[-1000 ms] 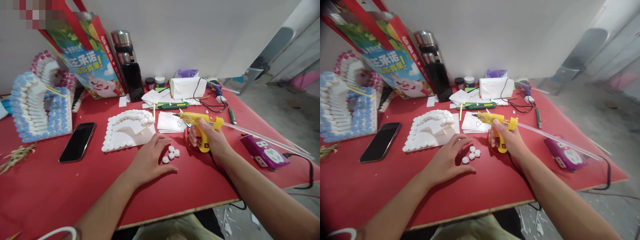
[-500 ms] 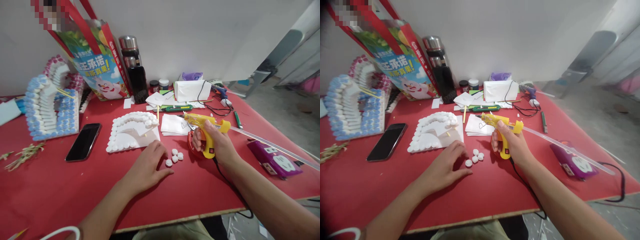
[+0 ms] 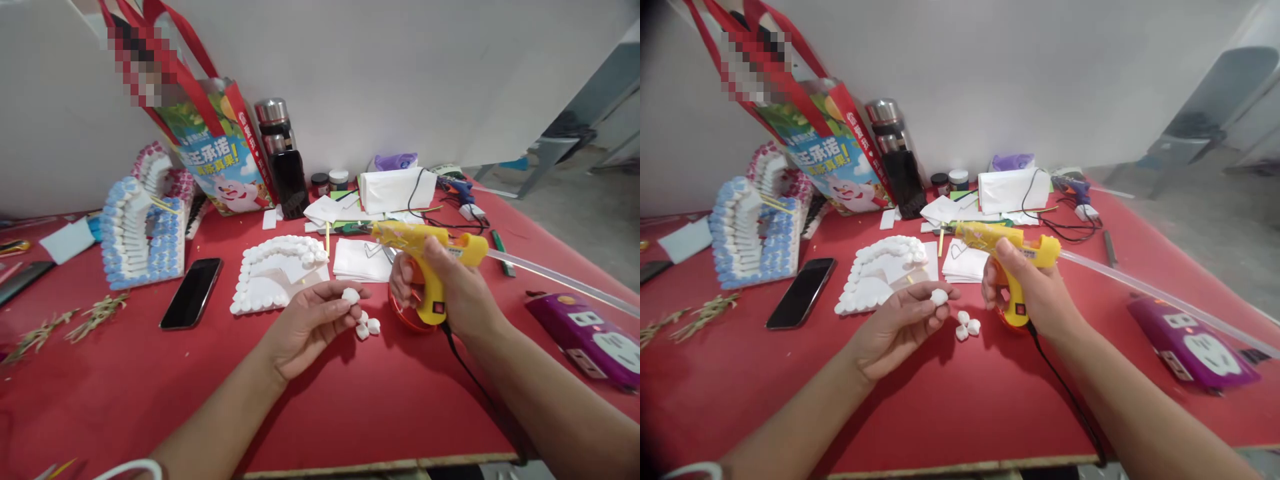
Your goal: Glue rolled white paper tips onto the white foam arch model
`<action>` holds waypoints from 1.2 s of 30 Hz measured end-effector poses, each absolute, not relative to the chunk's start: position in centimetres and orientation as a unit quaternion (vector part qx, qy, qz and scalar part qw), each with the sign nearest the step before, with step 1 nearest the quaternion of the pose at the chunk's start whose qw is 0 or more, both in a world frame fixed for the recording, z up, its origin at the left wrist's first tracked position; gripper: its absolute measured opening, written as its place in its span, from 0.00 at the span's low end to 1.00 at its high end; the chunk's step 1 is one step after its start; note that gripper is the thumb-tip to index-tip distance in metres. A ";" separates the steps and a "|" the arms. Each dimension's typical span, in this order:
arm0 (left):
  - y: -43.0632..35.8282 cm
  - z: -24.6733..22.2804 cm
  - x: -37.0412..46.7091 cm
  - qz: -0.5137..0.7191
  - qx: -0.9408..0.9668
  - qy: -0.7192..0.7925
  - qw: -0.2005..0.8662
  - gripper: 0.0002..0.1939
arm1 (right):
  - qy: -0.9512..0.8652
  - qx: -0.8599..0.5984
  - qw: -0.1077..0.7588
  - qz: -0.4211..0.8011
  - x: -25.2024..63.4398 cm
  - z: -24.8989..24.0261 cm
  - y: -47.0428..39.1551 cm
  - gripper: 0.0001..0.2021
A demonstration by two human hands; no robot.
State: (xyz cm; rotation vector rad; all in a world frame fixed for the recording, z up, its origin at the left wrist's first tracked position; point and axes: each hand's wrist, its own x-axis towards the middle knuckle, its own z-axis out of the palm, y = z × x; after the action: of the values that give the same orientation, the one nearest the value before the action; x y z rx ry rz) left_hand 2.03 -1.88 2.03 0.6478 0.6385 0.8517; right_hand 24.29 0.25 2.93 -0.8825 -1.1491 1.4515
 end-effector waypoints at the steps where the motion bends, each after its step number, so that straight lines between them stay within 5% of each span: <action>1: -1.7 1.9 2.1 0.402 0.275 0.283 0.826 0.13 | -0.487 -0.365 0.505 0.611 24.4 2.5 0.2 0.26; 16: -0.4 -0.4 1.5 0.486 0.253 0.338 0.765 0.12 | -0.544 -0.380 0.418 0.621 26.4 2.1 0.5 0.19; 23: -0.2 -1.0 1.8 0.484 0.235 0.342 0.771 0.15 | -0.632 -0.356 0.347 0.594 26.4 1.4 0.8 0.22; 36: 0.1 -0.6 1.9 0.516 0.185 0.349 0.760 0.14 | -0.656 -0.391 0.348 0.543 26.4 0.9 1.1 0.29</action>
State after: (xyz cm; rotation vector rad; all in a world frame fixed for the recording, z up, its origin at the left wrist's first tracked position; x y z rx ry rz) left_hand 1.94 0.10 -0.56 0.4030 0.7602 1.1230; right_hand 26.41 1.07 0.89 -1.0128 -1.7014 1.4089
